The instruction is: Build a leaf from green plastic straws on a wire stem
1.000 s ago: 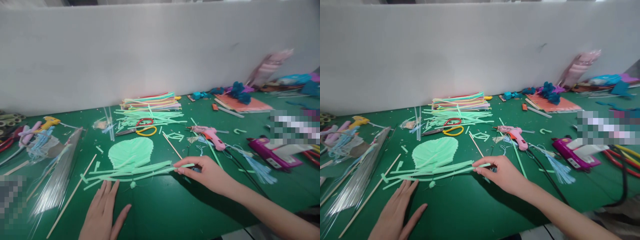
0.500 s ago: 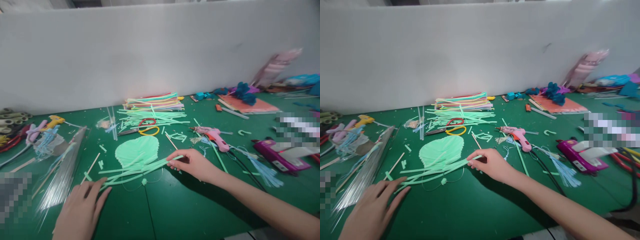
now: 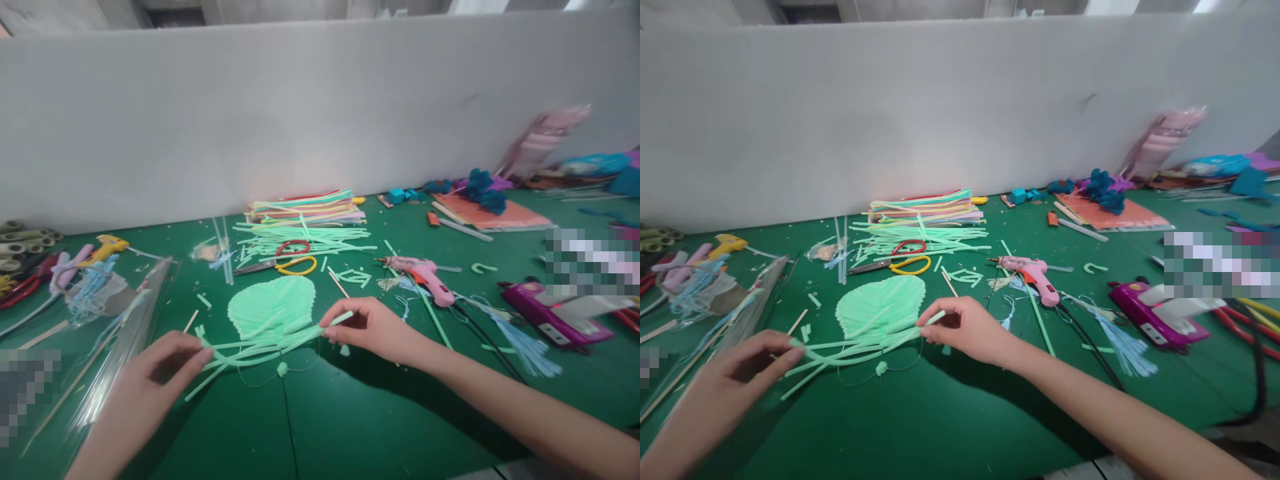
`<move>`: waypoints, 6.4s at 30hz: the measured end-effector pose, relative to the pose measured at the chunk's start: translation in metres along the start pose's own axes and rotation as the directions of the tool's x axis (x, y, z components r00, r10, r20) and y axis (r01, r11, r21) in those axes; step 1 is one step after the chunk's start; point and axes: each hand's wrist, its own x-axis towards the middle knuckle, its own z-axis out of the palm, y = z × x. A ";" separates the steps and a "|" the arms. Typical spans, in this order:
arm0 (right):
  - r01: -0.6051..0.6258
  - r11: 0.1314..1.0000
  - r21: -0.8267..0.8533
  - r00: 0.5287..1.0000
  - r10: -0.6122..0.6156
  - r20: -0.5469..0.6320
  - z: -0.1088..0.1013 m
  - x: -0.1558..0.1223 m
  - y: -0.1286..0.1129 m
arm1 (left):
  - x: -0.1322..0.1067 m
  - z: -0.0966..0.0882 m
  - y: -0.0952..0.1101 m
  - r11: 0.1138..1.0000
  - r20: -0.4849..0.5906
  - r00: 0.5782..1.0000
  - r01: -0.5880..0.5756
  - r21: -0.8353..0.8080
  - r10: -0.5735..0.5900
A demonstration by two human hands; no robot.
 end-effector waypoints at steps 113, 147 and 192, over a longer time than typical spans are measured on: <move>0.311 0.805 -0.505 0.950 -0.284 0.133 0.054 0.036 -0.017 | 0.021 0.061 0.015 0.942 0.305 0.904 -0.231 -0.245 0.301; 0.473 0.585 -0.658 0.875 -0.399 0.275 0.055 0.035 -0.011 | 0.019 0.036 0.017 0.919 0.275 0.889 -0.298 -0.260 0.366; 0.443 0.528 -0.725 0.839 -0.530 0.126 0.024 0.024 0.017 | -0.001 0.051 -0.007 0.607 0.395 0.740 -0.672 0.424 0.544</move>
